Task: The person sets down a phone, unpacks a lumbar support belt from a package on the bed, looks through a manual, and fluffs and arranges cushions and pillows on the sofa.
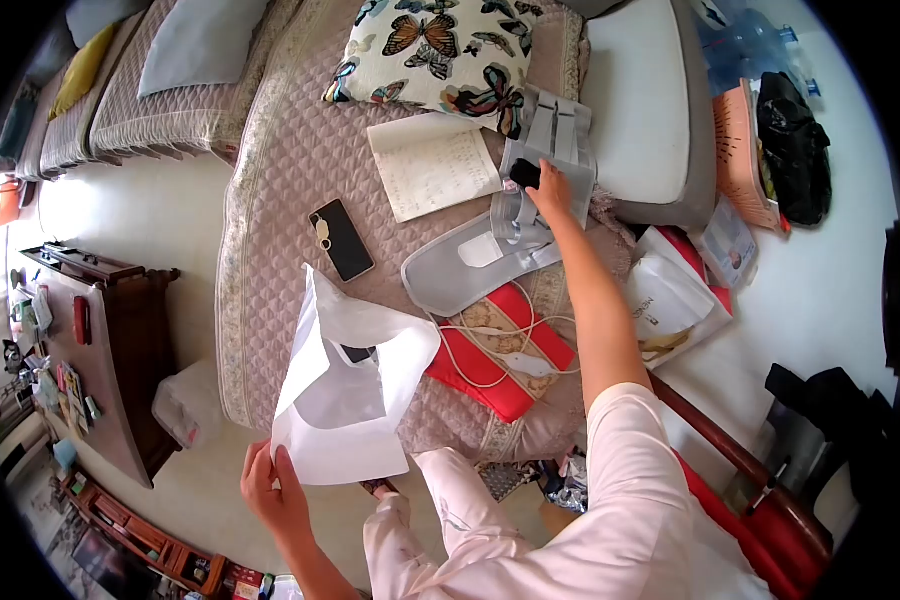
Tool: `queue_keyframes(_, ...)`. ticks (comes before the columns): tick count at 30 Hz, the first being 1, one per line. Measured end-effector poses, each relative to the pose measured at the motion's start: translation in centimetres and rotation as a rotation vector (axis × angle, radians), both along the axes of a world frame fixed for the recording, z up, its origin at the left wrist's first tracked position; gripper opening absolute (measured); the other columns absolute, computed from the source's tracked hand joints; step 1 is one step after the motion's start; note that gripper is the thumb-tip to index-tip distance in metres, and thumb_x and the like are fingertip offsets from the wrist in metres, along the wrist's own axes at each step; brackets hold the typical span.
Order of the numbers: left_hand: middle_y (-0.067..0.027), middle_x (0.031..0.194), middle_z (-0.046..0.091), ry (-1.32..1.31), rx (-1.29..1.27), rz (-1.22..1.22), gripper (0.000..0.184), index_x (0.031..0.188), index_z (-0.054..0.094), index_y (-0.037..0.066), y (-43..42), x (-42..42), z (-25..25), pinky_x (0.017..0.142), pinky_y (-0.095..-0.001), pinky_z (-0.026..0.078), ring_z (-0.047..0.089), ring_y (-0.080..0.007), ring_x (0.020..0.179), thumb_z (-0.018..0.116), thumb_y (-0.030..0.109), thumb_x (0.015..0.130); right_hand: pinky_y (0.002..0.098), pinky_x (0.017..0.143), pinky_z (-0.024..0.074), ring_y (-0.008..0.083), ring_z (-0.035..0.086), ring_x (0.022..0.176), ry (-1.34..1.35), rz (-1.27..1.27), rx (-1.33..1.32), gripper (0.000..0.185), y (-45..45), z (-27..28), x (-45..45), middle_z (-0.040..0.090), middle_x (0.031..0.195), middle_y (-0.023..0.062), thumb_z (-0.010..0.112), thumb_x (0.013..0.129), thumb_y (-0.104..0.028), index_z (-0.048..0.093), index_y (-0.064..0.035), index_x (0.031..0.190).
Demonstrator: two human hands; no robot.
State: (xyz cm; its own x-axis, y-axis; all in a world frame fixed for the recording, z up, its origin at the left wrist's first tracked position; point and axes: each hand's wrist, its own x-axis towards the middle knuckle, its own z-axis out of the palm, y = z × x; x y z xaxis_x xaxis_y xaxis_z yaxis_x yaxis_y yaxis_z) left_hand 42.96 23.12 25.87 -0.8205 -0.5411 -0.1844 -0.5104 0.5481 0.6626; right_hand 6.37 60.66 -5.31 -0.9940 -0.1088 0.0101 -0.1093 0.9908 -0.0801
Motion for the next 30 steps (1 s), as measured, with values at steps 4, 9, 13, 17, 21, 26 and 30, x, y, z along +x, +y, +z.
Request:
queue_keyframes(4,-0.0084,0.076,0.055,-0.014,0.008,0.014,0.011,0.083,0.057,-0.006,0.0,-0.4,0.1,0.044,-0.0216,0.032,0.044,-0.0093,0.054,0.049,0.001,0.082,0.0379,0.076,0.0446,0.0315,0.054,0.088,-0.063,0.034,-0.024,0.033,0.8,-0.7,0.2,0.056,0.097,0.0124,0.065,0.071,-0.014,0.052,-0.0052,0.1)
queue_keyframes(9,-0.0089,0.077,0.056,-0.056,0.014,0.028,0.011,0.083,0.058,-0.005,-0.2,-0.3,0.0,0.045,-0.0209,0.034,0.047,-0.01,0.056,0.05,0.001,0.081,0.039,0.07,0.043,0.0323,0.052,0.084,0.049,0.236,-0.506,0.016,-1.4,2.2,0.8,0.053,0.088,0.0115,0.059,0.071,-0.01,0.052,-0.0016,0.083)
queue_keyframes(13,-0.0094,0.078,0.058,-0.034,0.031,0.035,0.011,0.084,0.059,-0.005,0.3,-0.9,-0.1,0.047,-0.0206,0.036,0.049,-0.0109,0.057,0.051,0.002,0.08,0.0379,0.077,0.0444,0.0311,0.052,0.09,-0.199,0.357,-0.238,0.014,-2.8,-0.4,0.9,0.052,0.104,0.0094,0.064,0.068,-0.01,0.062,-0.0067,0.082)
queue_keyframes(17,-0.0097,0.079,0.059,0.009,0.042,0.048,0.011,0.085,0.06,-0.004,0.5,-0.9,-0.1,0.048,-0.0217,0.038,0.05,-0.0124,0.057,0.052,0.002,0.079,0.0388,0.076,0.0453,0.0309,0.053,0.087,-0.235,0.412,-0.182,0.017,-3.8,-2.7,3.0,0.05,0.102,0.0113,0.068,0.066,-0.01,0.063,-0.0099,0.082)
queue_keyframes(21,-0.0093,0.079,0.06,-0.009,0.031,0.019,0.012,0.086,0.061,-0.003,0.4,-0.6,0.0,0.05,-0.0228,0.041,0.053,-0.0141,0.059,0.053,0.003,0.079,0.0397,0.071,0.0458,0.0307,0.054,0.082,-0.252,0.47,-0.223,0.016,-4.1,-1.5,4.5,0.049,0.09,0.0122,0.067,0.066,-0.009,0.062,-0.0091,0.081)
queue_keyframes(26,-0.0094,0.082,0.06,0.009,0.056,-0.018,0.013,0.088,0.061,-0.001,0.6,-0.6,0.6,0.049,-0.0238,0.042,0.051,-0.0137,0.055,0.055,-0.001,0.076,0.0341,0.065,0.0454,0.0263,0.056,0.077,-0.146,0.294,-0.596,0.014,-4.9,3.3,5.9,0.052,0.089,0.0112,0.063,0.07,-0.008,0.059,-0.0056,0.083)
queue_keyframes(30,-0.008,0.08,0.06,0.056,0.045,-0.049,0.011,0.087,0.061,0.001,0.1,-0.2,0.4,0.048,-0.0247,0.042,0.051,-0.0148,0.053,0.055,0.002,0.078,0.0249,0.073,0.0427,0.0127,0.054,0.085,-0.354,0.219,-1.24,0.02,-9.1,16.3,11.0,0.056,0.097,0.0046,0.058,0.077,-0.002,0.055,-0.0003,0.097)
